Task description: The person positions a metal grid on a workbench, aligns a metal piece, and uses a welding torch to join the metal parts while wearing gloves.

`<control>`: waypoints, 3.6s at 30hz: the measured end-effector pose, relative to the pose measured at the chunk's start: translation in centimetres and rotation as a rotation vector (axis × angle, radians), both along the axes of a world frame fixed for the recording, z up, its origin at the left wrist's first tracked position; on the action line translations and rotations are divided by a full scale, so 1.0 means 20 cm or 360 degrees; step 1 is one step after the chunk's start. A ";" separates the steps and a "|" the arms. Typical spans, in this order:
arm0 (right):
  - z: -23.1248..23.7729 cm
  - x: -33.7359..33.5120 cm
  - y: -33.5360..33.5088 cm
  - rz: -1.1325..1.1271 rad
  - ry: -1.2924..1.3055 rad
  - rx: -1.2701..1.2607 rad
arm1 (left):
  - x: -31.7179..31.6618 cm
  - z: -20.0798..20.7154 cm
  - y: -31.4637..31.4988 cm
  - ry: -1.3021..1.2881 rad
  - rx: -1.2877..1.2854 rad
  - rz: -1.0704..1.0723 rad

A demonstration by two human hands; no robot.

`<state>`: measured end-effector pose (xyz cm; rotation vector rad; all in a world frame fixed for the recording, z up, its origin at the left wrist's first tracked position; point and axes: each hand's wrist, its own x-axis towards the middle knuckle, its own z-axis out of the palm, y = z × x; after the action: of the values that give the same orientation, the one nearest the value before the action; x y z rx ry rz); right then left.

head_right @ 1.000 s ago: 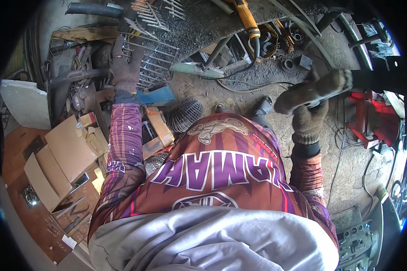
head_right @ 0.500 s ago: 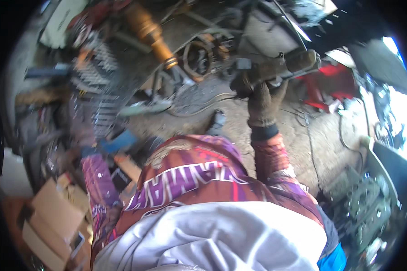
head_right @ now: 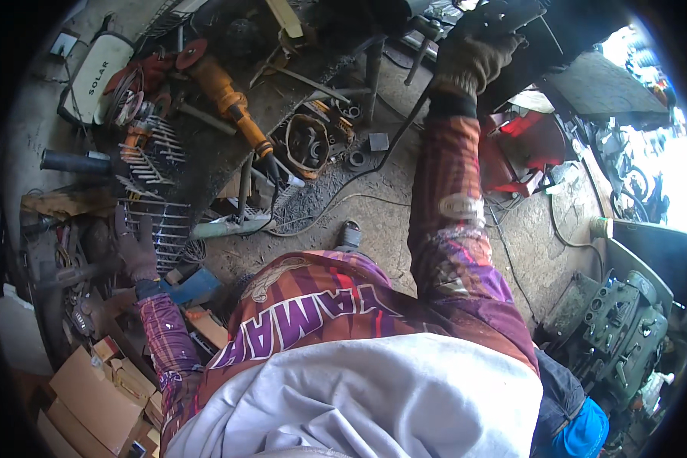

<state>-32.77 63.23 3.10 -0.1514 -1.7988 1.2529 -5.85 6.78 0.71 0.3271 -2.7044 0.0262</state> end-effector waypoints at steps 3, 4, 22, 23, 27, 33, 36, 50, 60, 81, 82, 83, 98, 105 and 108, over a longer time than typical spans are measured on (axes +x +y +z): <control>-0.01 -0.15 -0.06 -0.0088 -0.0136 0.0259 | 0.02 0.03 0.05 0.0045 0.0350 -0.0010; -0.02 -0.20 -0.07 -0.0118 -0.0193 0.0341 | 0.04 0.04 0.04 0.0055 0.0395 0.0003; -0.15 -0.43 -0.11 -0.0446 -0.0675 0.0882 | -0.02 0.15 0.13 0.0012 -0.0081 0.0014; -0.16 -0.40 -0.12 -0.0465 -0.0679 0.0902 | -0.07 0.24 0.16 -0.0023 -0.0314 -0.0245; -0.15 -0.27 -0.23 -0.0474 -0.0661 0.0784 | -0.28 0.33 0.15 -0.0583 -0.0543 -0.0610; -0.12 0.23 -1.08 0.0813 0.0576 0.0864 | -0.38 0.30 0.12 -0.1276 -0.0430 -0.0480; -0.02 0.42 -1.49 0.1487 -0.0170 0.0792 | -0.38 0.36 0.16 -0.1444 -0.0445 -0.0543; -0.34 0.17 -2.07 0.1255 -0.1053 0.1800 | 0.57 0.59 -0.03 0.0117 0.1303 0.0180; -0.38 0.14 -2.05 0.1347 -0.1072 0.1299 | 1.10 0.01 -0.21 0.0391 0.0533 0.0058; 0.00 1.55 -1.53 0.2094 -0.0998 -0.0156 | 0.93 -0.04 0.12 0.0289 0.1384 -0.0270; 0.01 1.53 -1.51 0.2124 -0.1004 -0.0162 | 0.92 0.01 0.13 0.0089 0.1624 -0.0381; 0.04 1.51 -1.51 0.2181 -0.1013 -0.0167 | 0.92 0.07 0.13 -0.0106 0.1855 -0.0465; 0.01 1.24 -1.37 0.2036 -0.0337 0.0624 | 0.80 0.10 0.58 0.0129 0.2362 -0.0475; 0.04 1.48 -1.27 0.2395 -0.0320 -0.0156 | 0.76 0.11 0.66 0.0542 0.2195 -0.0325; 0.10 1.56 -1.24 0.2556 -0.0635 0.0369 | 0.74 0.10 0.65 0.0705 0.2453 -0.0252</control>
<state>-1.52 38.41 5.20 1.5502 -2.3700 2.0617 8.88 19.75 2.64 0.4273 -1.7549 -1.9043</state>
